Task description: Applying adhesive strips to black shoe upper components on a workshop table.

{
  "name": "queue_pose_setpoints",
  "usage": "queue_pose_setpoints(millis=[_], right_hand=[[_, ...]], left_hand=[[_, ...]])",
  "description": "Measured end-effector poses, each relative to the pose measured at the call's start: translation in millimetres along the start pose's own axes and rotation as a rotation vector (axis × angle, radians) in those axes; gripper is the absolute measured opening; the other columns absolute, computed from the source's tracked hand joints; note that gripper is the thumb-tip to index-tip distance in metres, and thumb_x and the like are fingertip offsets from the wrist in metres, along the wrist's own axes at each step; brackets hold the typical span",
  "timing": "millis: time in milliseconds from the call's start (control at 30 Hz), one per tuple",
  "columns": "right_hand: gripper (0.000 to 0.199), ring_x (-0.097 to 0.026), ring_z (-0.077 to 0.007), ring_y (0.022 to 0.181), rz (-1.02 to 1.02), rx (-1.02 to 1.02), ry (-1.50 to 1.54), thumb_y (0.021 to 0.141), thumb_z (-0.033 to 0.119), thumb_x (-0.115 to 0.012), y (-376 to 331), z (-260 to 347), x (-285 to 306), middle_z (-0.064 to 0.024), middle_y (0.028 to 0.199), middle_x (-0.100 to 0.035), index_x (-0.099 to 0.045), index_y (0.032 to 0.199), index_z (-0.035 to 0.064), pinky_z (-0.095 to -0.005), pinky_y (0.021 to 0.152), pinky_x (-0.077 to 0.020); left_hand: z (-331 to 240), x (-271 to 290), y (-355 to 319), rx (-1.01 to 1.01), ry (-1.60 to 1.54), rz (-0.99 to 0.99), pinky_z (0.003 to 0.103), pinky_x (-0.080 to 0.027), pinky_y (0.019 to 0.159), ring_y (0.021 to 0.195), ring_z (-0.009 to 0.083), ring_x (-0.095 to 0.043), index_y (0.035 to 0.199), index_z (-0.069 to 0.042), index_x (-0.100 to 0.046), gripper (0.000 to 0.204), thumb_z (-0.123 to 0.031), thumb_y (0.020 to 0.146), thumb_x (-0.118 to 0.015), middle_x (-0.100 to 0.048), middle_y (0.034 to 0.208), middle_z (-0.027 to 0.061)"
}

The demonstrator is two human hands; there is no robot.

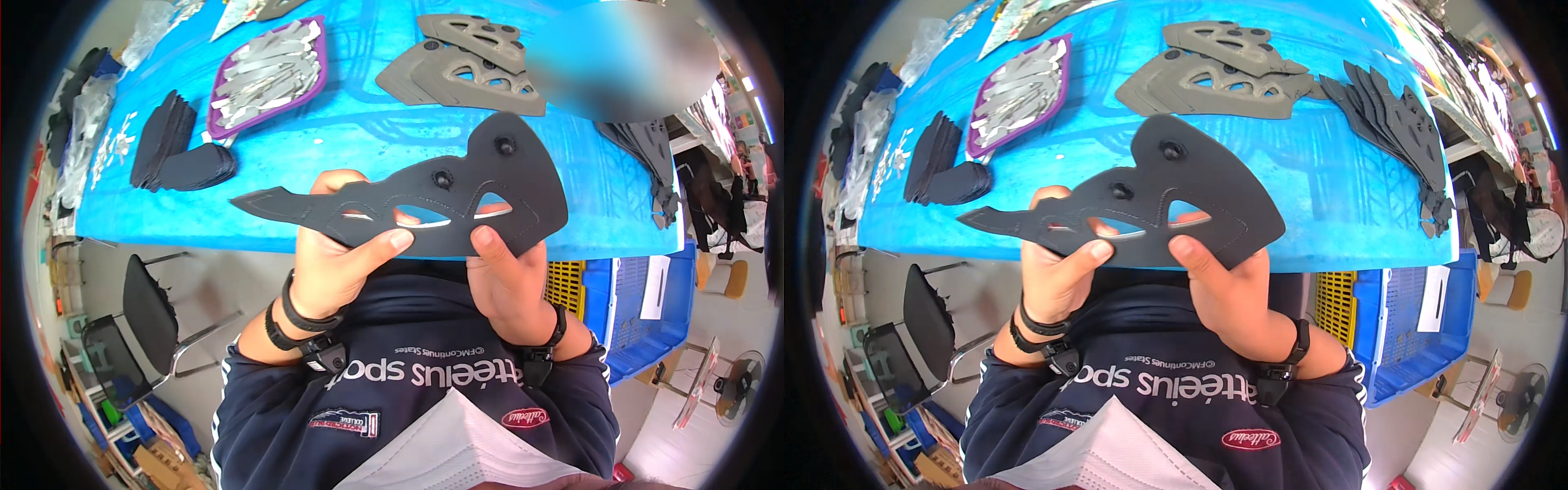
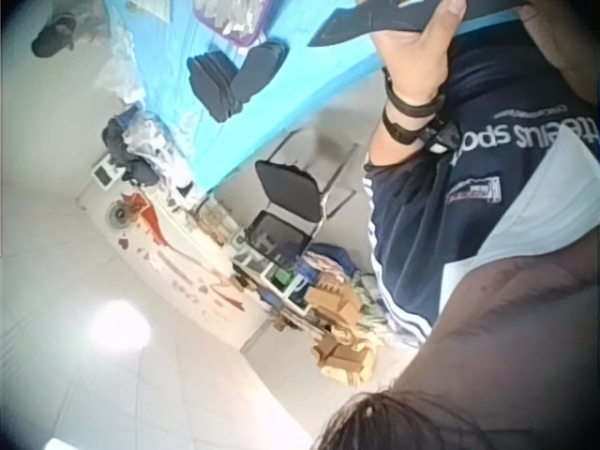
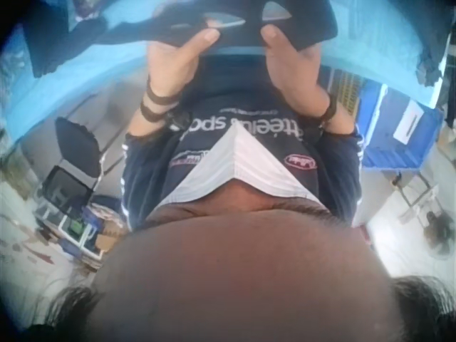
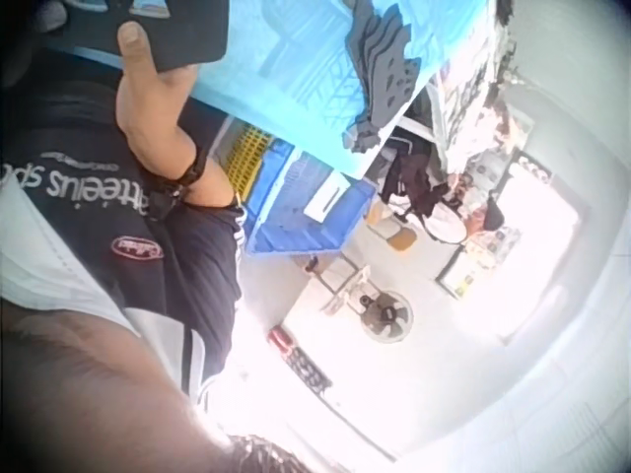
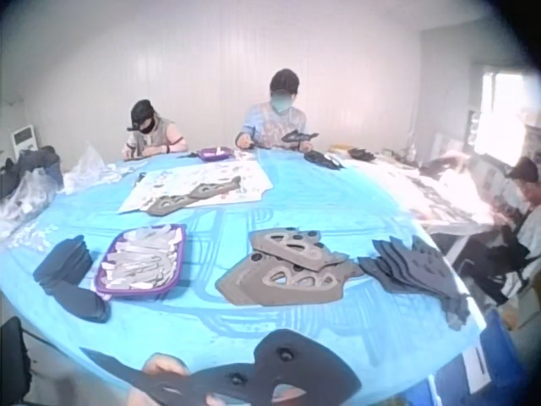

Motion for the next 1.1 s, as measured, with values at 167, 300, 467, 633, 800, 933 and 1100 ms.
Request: queue_pose_setpoints(millis=[167,300,467,633,800,933,1100], right_hand=[[0.032,-0.053,-0.0171,0.095,-0.029,0.073,0.090,0.080,-0.003,-0.053,-4,10,-7,-0.0065,0.106,-0.053,-0.047,0.110,0.0044,-0.0350,0.086,-0.0415],[0.024,-0.056,-0.0139,0.081,-0.264,0.793,-0.518,0.076,-0.005,-0.057,5,57,0,-0.0094,0.093,-0.058,-0.053,0.099,-0.0043,-0.0254,0.074,-0.0443],[0.031,-0.054,-0.0251,0.073,0.062,1.165,-1.603,0.053,-0.003,-0.057,17,58,8,-0.0084,0.079,-0.058,-0.060,0.083,0.0038,-0.0336,0.068,-0.0423],[0.033,-0.054,-0.0279,0.080,0.487,0.599,-1.741,0.063,0.004,-0.062,28,14,-3,-0.0105,0.088,-0.057,-0.058,0.095,0.0032,-0.0339,0.070,-0.0429],[0.036,-0.056,-0.0230,0.081,0.465,0.821,-1.433,0.065,0.012,-0.067,-25,100,-46,-0.0118,0.091,-0.059,-0.058,0.098,0.0008,-0.0308,0.071,-0.0429],[0.021,-0.054,-0.0059,0.082,0.637,1.646,0.004,0.081,0.024,-0.046,-76,135,-51,0.0008,0.091,-0.059,-0.060,0.091,0.0116,-0.0252,0.082,-0.0413],[0.027,-0.047,-0.0222,0.104,0.847,1.634,-0.132,0.081,0.010,-0.050,-78,118,-60,-0.0119,0.107,-0.054,-0.055,0.104,-0.0026,-0.0343,0.093,-0.0385]], left_hand=[[-5,1,-12,-0.053,-0.019,-0.044,0.025,-0.048,0.069,0.081,0.0156,-0.060,0.103,-0.002,-0.037,0.041,0.010,0.071,-0.060,-0.057,0.077,0.0064],[-32,26,-9,-0.304,0.154,-0.122,0.028,-0.042,0.081,0.089,0.0179,-0.056,0.121,-0.004,-0.030,0.047,0.004,0.080,-0.050,-0.058,0.097,0.0122],[-95,79,-4,-0.651,0.996,-0.422,0.024,-0.042,0.073,0.085,0.0126,-0.052,0.100,-0.002,-0.051,0.022,-0.003,0.079,-0.057,-0.057,0.092,0.0072],[-130,141,25,-0.473,1.711,-0.058,0.028,-0.044,0.070,0.083,0.0177,-0.054,0.102,-0.006,-0.056,0.040,-0.013,0.065,-0.071,-0.058,0.093,0.0052],[-134,189,37,0.029,1.617,0.114,0.025,-0.042,0.064,0.072,0.0138,-0.047,0.105,-0.006,-0.057,0.049,-0.014,0.060,-0.075,-0.055,0.099,0.0031],[-137,193,44,0.020,1.486,0.164,0.020,-0.039,0.062,0.070,0.0084,-0.045,0.099,-0.007,-0.060,0.041,-0.009,0.060,-0.074,-0.055,0.094,-0.0001],[-142,205,45,-0.047,1.382,0.097,0.020,-0.040,0.065,0.071,0.0075,-0.046,0.114,-0.010,-0.052,0.054,-0.007,0.064,-0.071,-0.056,0.102,0.0030]])
Point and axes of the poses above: each hand's wrist, its own y-axis towards the middle knuckle, its own x-axis out of the back of the hand, z = x × y, the point moved 2 cm from there along y, towards the middle knuckle
